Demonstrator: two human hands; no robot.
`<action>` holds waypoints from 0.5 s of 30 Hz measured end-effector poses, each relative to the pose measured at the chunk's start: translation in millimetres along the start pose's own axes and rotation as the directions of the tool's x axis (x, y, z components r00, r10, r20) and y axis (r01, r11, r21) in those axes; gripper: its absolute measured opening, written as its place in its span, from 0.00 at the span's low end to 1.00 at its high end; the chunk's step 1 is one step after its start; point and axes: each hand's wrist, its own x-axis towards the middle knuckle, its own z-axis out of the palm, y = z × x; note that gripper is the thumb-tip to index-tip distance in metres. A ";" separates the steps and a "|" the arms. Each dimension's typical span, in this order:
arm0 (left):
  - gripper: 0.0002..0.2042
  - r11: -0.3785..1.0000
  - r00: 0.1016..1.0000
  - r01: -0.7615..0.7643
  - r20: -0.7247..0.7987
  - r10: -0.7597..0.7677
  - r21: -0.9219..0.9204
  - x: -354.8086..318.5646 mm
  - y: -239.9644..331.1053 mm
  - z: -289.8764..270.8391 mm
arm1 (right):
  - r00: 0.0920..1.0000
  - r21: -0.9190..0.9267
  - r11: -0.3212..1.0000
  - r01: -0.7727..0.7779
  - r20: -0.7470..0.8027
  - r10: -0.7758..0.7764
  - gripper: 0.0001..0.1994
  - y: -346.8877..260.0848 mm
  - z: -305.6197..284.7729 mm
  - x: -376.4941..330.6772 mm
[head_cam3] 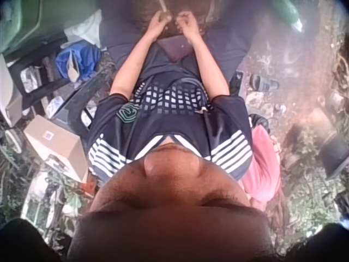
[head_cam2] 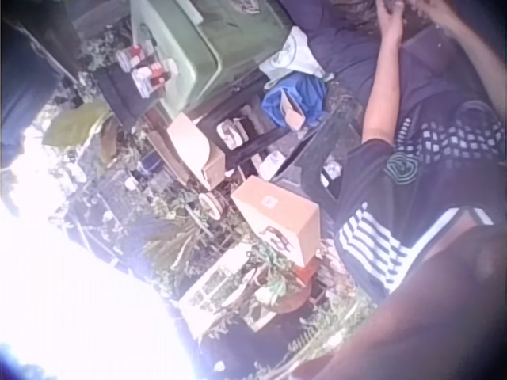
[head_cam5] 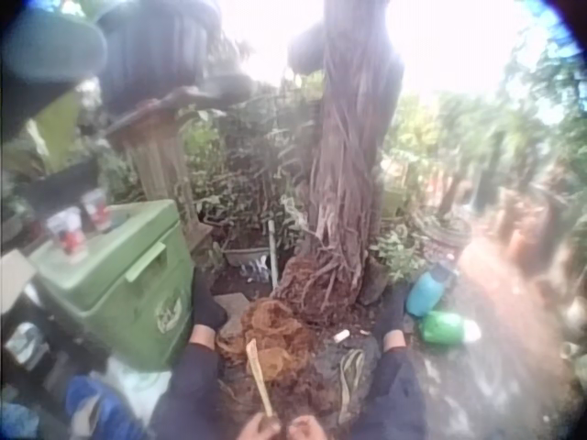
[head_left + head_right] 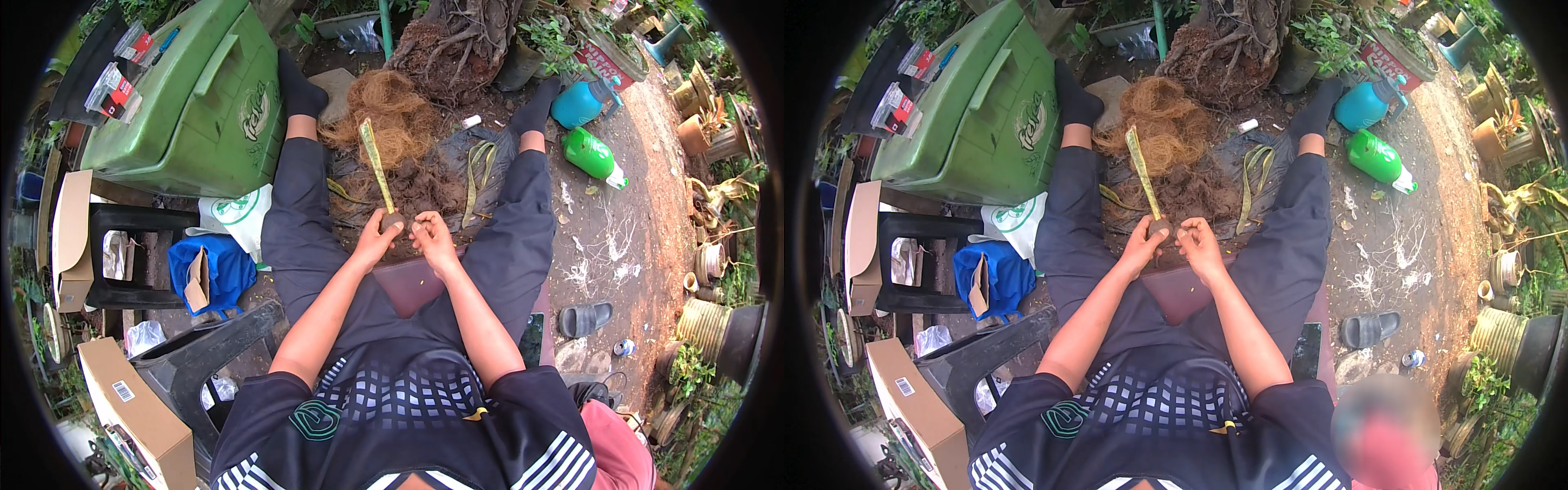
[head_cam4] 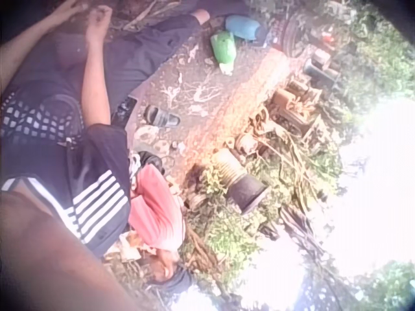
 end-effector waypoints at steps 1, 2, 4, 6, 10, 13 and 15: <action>0.20 1.000 1.000 0.009 0.018 -0.009 0.001 -0.4 0.1 0.1 | 1.000 0.009 1.000 0.014 0.026 -0.014 0.09 1.0 0.2 0.5; 0.20 0.999 0.998 0.041 0.038 -0.041 0.010 -0.8 0.5 -0.2 | 0.998 0.013 1.000 0.011 0.054 -0.012 0.09 1.6 0.6 1.5; 0.20 0.995 0.992 0.102 0.076 -0.102 0.003 -2.2 1.8 -1.5 | 0.995 0.017 1.000 0.008 0.095 -0.010 0.09 2.7 2.3 2.0; 0.20 0.986 0.981 0.162 0.112 -0.157 -0.031 -3.7 3.2 -3.7 | 0.993 0.015 1.000 0.012 0.120 -0.013 0.09 2.0 3.9 2.1; 0.21 0.991 0.983 0.134 0.126 -0.130 -0.023 -4.4 -0.8 -6.0 | 0.987 -0.171 0.980 -0.107 0.104 0.126 0.16 -5.6 2.7 -1.3; 0.22 0.999 0.994 -0.003 0.109 0.000 0.032 -7.4 -12.2 -5.7 | 0.980 -0.348 0.928 -0.137 0.088 0.178 0.25 -10.0 3.2 -5.9; 0.24 0.978 0.974 -0.194 0.135 0.182 0.077 -12.9 -20.9 -6.3 | 0.972 -0.336 0.930 -0.151 0.120 0.201 0.30 -6.5 6.9 -17.0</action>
